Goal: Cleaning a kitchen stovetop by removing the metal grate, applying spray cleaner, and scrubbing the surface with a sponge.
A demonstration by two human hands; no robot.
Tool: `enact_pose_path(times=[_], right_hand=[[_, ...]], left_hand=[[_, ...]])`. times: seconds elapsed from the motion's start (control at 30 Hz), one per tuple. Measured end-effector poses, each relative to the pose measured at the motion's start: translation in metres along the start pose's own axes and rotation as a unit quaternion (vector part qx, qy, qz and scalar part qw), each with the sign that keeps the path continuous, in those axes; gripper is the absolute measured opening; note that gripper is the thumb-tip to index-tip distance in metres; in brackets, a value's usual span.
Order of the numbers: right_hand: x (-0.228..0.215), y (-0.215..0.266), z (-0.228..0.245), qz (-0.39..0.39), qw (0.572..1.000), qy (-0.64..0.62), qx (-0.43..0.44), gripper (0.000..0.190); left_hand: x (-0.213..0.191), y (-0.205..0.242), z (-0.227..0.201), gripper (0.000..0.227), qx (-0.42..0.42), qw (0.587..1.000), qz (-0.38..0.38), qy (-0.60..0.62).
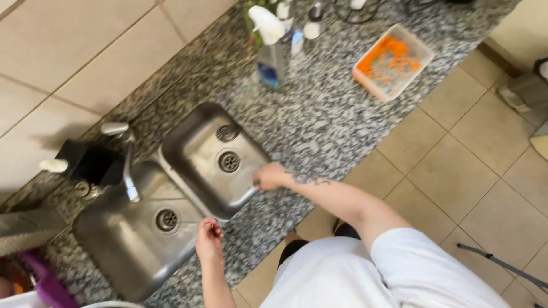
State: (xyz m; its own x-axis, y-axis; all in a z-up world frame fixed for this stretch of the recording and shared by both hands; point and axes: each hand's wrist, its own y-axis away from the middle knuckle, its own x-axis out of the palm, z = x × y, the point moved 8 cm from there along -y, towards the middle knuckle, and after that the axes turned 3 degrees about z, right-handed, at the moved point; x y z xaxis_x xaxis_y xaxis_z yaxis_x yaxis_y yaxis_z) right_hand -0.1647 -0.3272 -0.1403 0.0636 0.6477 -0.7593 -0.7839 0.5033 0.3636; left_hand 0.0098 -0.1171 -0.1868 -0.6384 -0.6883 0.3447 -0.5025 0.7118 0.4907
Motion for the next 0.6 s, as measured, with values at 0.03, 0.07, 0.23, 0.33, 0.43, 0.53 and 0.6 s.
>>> enact_pose_path(times=[0.03, 0.07, 0.23, 0.33, 0.43, 0.53, 0.6], right_hand=[[0.014, 0.012, 0.008, 0.055, 0.996, 0.035, -0.065, 0.03], [-0.005, 0.03, 0.017, 0.047, 0.997, 0.029, -0.058, 0.03], [-0.14, 0.166, -0.018, -0.127, 0.957, -0.225, -0.131, 0.035], [-0.174, 0.265, -0.102, -0.192, 0.943, -0.26, -0.079, 0.035], [-0.189, 0.356, -0.208, -0.245, 0.917, -0.313, 0.045, 0.035], [-0.177, 0.444, -0.319, -0.395, 0.825, -0.378, 0.144, 0.032], [-0.155, 0.493, -0.39, -0.422, 0.787, -0.397, 0.21, 0.033]], left_hand=[[0.009, -0.001, 0.008, 0.012, -0.016, 1.0, 0.018, -0.018], [0.027, 0.006, 0.006, 0.012, -0.018, 0.999, 0.027, -0.027], [0.17, 0.018, 0.054, 0.008, 0.0, 0.994, 0.079, -0.068], [0.262, 0.044, 0.097, 0.012, -0.047, 0.988, 0.142, -0.039], [0.344, 0.053, 0.168, 0.013, -0.114, 0.974, 0.182, -0.077], [0.447, 0.079, 0.212, 0.008, -0.141, 0.943, 0.259, -0.154], [0.51, 0.091, 0.232, 0.009, -0.156, 0.926, 0.292, -0.184]])
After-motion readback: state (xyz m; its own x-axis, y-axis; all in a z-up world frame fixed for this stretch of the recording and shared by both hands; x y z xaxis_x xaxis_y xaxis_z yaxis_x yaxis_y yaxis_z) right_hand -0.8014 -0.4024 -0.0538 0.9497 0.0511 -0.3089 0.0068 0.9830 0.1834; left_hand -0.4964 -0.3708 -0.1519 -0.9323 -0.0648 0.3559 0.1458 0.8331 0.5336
